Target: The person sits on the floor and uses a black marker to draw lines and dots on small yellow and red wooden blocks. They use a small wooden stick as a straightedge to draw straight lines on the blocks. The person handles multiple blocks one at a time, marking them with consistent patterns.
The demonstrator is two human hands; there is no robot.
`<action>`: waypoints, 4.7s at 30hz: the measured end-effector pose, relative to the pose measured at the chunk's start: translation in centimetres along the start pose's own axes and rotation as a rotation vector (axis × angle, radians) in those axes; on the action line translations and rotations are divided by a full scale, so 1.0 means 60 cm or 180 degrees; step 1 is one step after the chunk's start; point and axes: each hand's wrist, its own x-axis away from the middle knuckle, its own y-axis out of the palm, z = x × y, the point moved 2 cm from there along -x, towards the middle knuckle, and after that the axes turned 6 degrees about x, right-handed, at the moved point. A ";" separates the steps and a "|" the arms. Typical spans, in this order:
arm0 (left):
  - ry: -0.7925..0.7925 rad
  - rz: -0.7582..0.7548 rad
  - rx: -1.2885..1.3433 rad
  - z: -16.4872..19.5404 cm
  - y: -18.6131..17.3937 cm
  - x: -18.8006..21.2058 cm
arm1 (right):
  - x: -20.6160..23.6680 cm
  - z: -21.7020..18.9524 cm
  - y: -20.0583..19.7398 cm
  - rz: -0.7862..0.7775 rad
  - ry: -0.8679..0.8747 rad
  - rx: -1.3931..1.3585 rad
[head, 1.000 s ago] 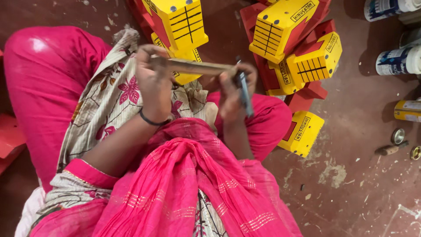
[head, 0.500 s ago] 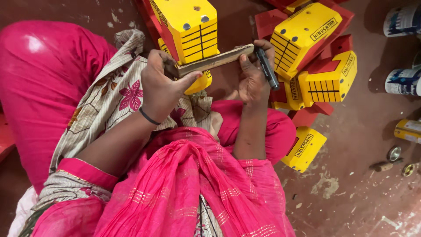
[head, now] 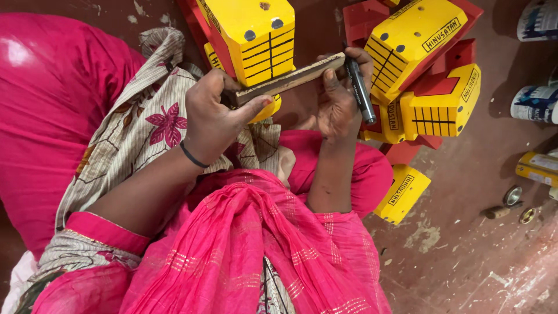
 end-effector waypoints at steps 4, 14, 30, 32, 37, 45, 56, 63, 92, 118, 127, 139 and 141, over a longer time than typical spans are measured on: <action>-0.0167 0.0016 0.0055 -0.004 0.001 -0.005 | -0.002 0.002 -0.002 -0.0025 -0.0045 -0.0077; -0.0367 0.0075 0.0177 -0.009 0.005 -0.005 | 0.001 0.002 -0.001 0.0049 -0.0081 -0.0093; -0.0636 0.0156 0.0348 -0.017 0.013 -0.001 | 0.007 -0.006 0.014 0.0274 -0.0563 0.0905; -0.0635 0.0195 0.0393 -0.017 0.014 -0.001 | 0.007 -0.011 0.014 0.0595 -0.0835 0.1167; -0.0717 0.0178 0.0322 -0.018 0.014 0.002 | -0.001 -0.023 0.002 0.0914 -0.0899 0.1013; -0.0711 0.0018 0.0193 -0.021 0.012 -0.005 | 0.002 0.006 0.010 0.0511 -0.0924 0.0965; -0.0856 0.0034 0.0180 -0.022 0.014 -0.001 | -0.005 0.018 0.000 0.0510 -0.0909 0.0693; -0.0800 0.0000 0.0209 -0.021 0.015 -0.002 | -0.004 0.017 0.001 0.0600 -0.1015 0.1091; -0.0602 0.0113 0.0390 -0.020 0.021 -0.005 | 0.029 -0.097 0.148 -0.0741 -0.0129 0.2281; -0.0662 0.0117 0.0218 -0.014 0.021 -0.001 | 0.014 -0.098 0.135 -0.0614 -0.0535 0.3029; -0.0706 0.0165 0.0301 -0.018 0.025 0.006 | 0.025 -0.078 0.124 -0.0567 -0.0231 0.2664; -0.0788 0.0186 0.0413 -0.014 0.025 0.007 | 0.030 -0.077 0.119 -0.0561 -0.0170 0.2477; -0.0834 0.0186 0.0469 -0.016 0.027 0.009 | 0.030 -0.076 0.119 -0.0698 -0.0465 0.2690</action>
